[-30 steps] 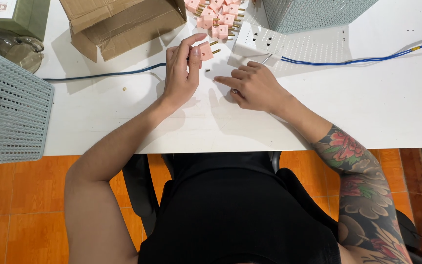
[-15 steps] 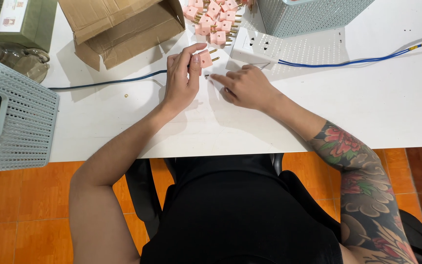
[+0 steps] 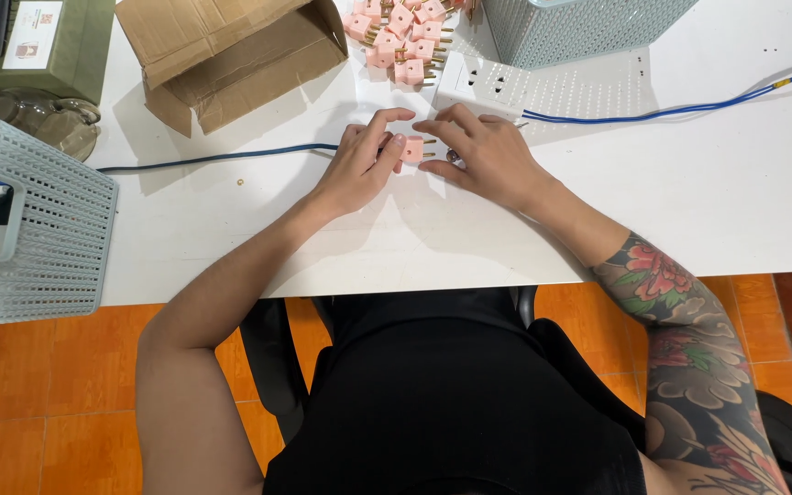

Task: The person uses a screwdriver to tighten screws on small pink electrical components with metal prongs. They handle the components one at a time, adjusting and securing them on a white table.

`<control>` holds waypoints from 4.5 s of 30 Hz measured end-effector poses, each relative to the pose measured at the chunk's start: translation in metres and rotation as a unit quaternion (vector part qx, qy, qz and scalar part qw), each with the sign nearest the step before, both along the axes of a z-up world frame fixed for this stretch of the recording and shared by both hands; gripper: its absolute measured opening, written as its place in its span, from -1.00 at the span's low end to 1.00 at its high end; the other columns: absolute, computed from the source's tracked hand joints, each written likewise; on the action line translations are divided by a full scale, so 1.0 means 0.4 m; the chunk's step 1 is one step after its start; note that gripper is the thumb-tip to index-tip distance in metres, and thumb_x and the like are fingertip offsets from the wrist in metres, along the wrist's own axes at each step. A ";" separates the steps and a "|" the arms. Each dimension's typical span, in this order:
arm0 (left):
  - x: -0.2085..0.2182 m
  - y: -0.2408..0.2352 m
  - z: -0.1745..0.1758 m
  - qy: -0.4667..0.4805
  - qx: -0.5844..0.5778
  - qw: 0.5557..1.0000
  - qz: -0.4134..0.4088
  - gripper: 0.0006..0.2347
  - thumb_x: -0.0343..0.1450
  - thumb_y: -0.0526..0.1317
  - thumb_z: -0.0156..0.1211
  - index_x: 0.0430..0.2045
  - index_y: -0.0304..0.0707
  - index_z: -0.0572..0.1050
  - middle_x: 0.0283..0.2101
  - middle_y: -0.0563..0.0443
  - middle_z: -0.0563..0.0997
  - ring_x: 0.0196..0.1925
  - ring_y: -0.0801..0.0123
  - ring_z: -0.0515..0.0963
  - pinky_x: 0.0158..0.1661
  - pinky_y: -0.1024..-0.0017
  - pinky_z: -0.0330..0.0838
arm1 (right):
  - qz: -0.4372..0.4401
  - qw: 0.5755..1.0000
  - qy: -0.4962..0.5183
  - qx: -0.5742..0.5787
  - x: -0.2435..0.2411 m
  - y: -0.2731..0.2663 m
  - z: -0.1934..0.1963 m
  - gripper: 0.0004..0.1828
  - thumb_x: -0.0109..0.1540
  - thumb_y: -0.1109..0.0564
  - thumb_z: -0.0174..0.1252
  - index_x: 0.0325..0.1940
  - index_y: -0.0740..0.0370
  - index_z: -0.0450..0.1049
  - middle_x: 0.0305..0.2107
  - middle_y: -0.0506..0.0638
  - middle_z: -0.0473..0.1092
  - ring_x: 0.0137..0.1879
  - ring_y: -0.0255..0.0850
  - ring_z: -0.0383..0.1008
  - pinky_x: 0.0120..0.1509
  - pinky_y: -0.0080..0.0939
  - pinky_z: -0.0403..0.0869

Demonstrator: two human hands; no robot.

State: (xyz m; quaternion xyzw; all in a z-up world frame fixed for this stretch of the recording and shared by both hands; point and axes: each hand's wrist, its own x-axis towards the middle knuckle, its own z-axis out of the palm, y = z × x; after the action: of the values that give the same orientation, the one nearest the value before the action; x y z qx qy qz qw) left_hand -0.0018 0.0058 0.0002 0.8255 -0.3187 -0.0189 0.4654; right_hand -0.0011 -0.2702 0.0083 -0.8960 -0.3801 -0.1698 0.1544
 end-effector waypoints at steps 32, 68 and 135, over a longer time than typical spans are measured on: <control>0.016 0.015 -0.006 -0.118 0.146 0.981 -0.041 -0.59 0.70 -0.08 0.30 0.48 -0.08 0.47 -0.06 -0.16 0.73 0.04 0.10 0.70 0.28 0.03 0.32 | -0.107 0.986 0.124 0.017 -0.011 -0.014 0.055 -0.54 0.51 -0.17 0.33 0.27 0.22 0.76 -0.08 0.08 0.67 -0.12 0.11 0.74 -0.03 0.04 0.59; 0.018 -0.018 -0.081 -0.217 0.073 0.973 -0.007 -0.85 0.59 -0.07 0.45 -0.10 -0.06 0.69 -0.21 0.14 0.45 -0.09 0.33 0.54 0.17 0.19 0.22 | 0.058 0.896 0.108 0.427 -0.015 -0.029 0.070 -0.75 0.60 0.24 0.29 0.36 0.35 0.53 0.06 0.15 0.46 0.19 -0.02 0.53 0.38 -0.08 0.53; 0.042 -0.015 -0.101 -0.220 0.118 0.968 -0.003 -0.70 0.60 0.11 0.42 0.04 -0.03 0.73 -0.15 0.08 0.54 -0.03 0.24 0.62 0.25 0.00 0.32 | 0.061 0.846 0.135 0.513 0.023 0.028 -0.001 -0.66 0.57 0.27 0.23 0.43 0.37 0.45 -0.05 0.20 0.58 0.09 -0.09 0.67 0.28 -0.03 0.68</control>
State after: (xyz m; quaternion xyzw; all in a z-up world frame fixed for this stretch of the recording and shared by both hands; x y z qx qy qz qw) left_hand 0.0151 -0.0003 -0.0400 0.8574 -0.4109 0.1244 0.2836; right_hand 0.0080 -0.2590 0.0081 -0.6782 -0.2684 -0.2084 0.6516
